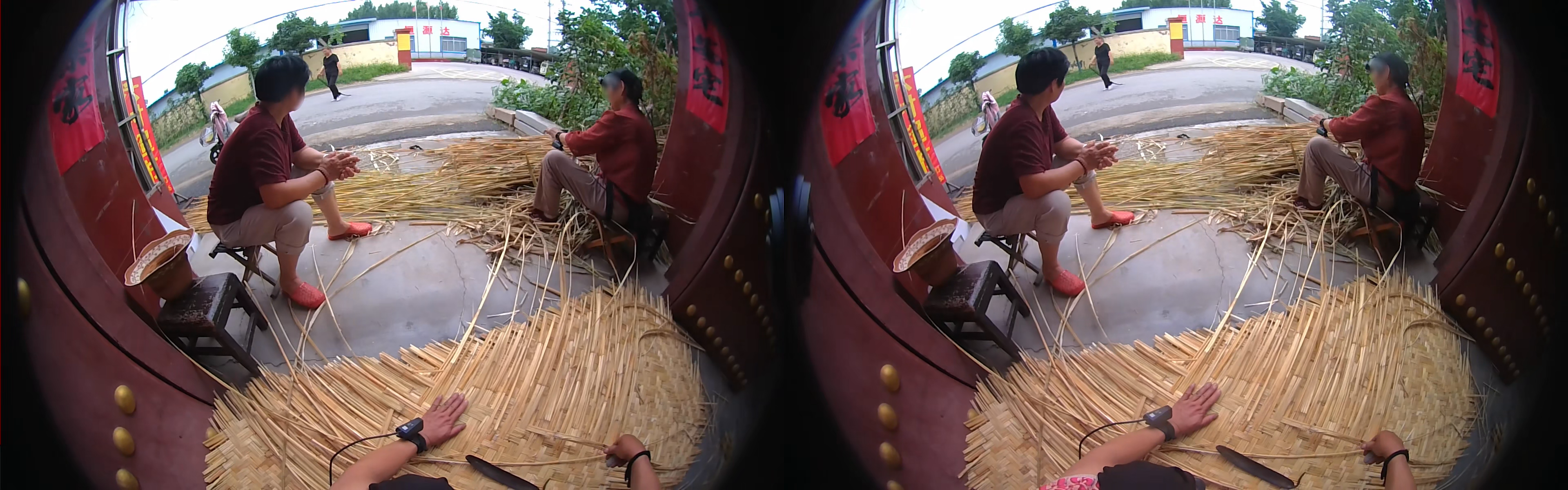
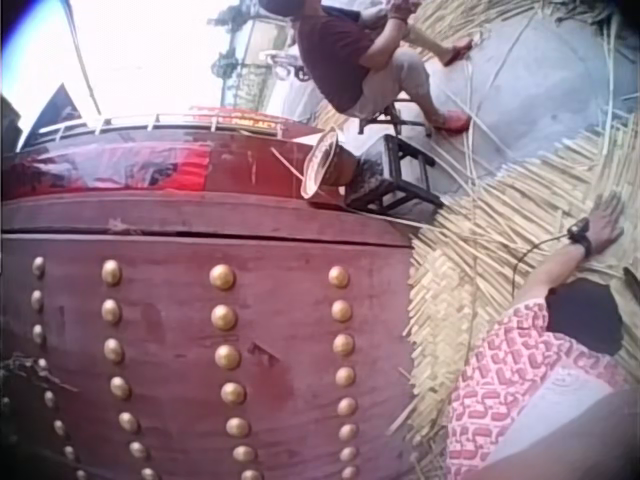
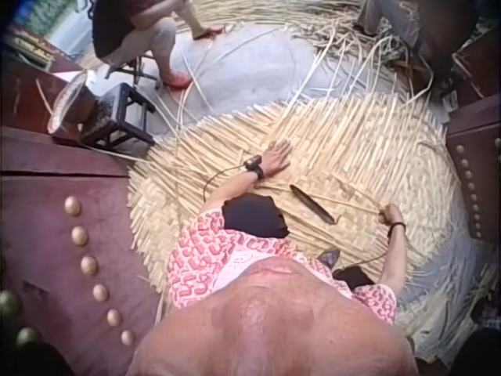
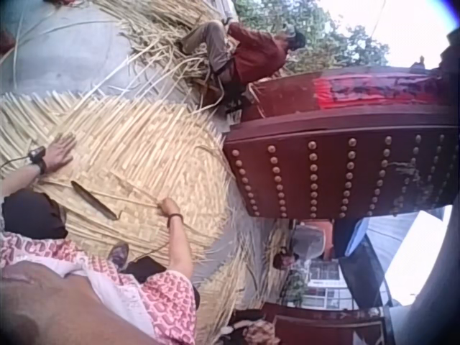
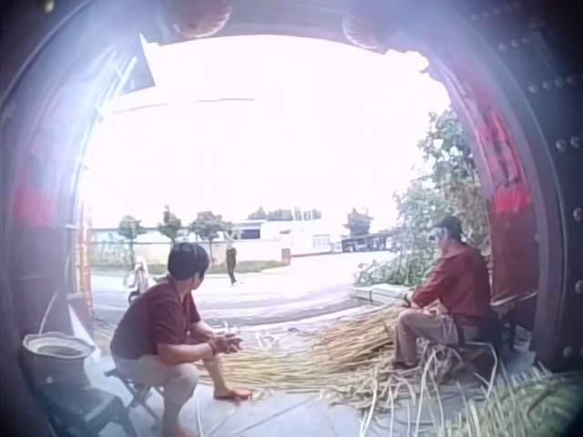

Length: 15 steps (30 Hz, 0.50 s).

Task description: The recorder and other people are weaving bamboo strips into large mats on the floor of a workshop or courtyard.

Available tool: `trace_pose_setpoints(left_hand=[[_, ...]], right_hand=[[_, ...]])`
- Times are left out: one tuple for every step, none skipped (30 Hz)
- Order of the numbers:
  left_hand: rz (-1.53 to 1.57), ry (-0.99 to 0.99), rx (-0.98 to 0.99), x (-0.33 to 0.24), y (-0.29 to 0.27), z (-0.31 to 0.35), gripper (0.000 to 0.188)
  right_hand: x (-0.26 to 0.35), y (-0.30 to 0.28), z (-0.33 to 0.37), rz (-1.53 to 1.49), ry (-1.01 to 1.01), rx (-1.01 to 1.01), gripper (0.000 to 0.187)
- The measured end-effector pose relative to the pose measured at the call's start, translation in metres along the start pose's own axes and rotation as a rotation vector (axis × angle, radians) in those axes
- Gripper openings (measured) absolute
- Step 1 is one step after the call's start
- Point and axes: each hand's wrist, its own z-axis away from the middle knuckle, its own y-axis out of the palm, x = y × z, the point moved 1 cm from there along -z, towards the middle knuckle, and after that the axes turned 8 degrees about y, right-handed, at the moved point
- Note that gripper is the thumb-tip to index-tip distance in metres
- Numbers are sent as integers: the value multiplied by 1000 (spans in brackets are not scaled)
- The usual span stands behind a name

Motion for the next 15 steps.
trace_pose_setpoints(left_hand=[[2, 6, 0, -1, 0, -1, 70], [0, 3, 9, 0, 1, 1, 70], [-2, -1, 16, 0, 0, 3, 70], [-2, -6, 19, 1, -1, 5, 70], [-2, -1, 17, 0, -1, 4, 70], [-2, 4, 17, 0, -2, 3, 69], [2, 9, 20, -1, -2, 3, 69], [10, 10, 11, 0, -3, 3, 70], [19, 12, 3, 0, -4, 2, 70], [20, 15, 7, 2, -5, 2, 70], [29, 11, 20, 2, -7, -1, 70], [39, 5, 37, 1, -11, 0, 71], [41, 8, 43, 0, -15, -5, 71], [87, -7, 153, 1, -27, -8, 72], [129, -30, 260, 6, -44, -8, 74]], right_hand=[[-6, 1, -2, -23, 25, 8, 30], [-2, 2, 1, -21, 22, 12, 30], [6, 2, 11, -43, 36, 33, 29], [11, 1, 16, -64, 51, 55, 28], [9, 1, 17, -67, 56, 55, 28], [7, 0, 16, -53, 47, 51, 26], [3, -2, 15, -39, 38, 47, 25], [1, -5, 15, -40, 41, 50, 25], [-2, -10, 14, 32, -9, 4, 25], [-7, -16, 14, 104, -60, -41, 26], [-16, -27, 10, 99, -54, -39, 26], [-28, -40, 11, 201, -41, -59, 30], [-40, -49, 13, 303, -30, -80, 35], [-46, -62, 28, 262, -38, -93, 40], [-50, -84, 56, 223, -56, -107, 46]])
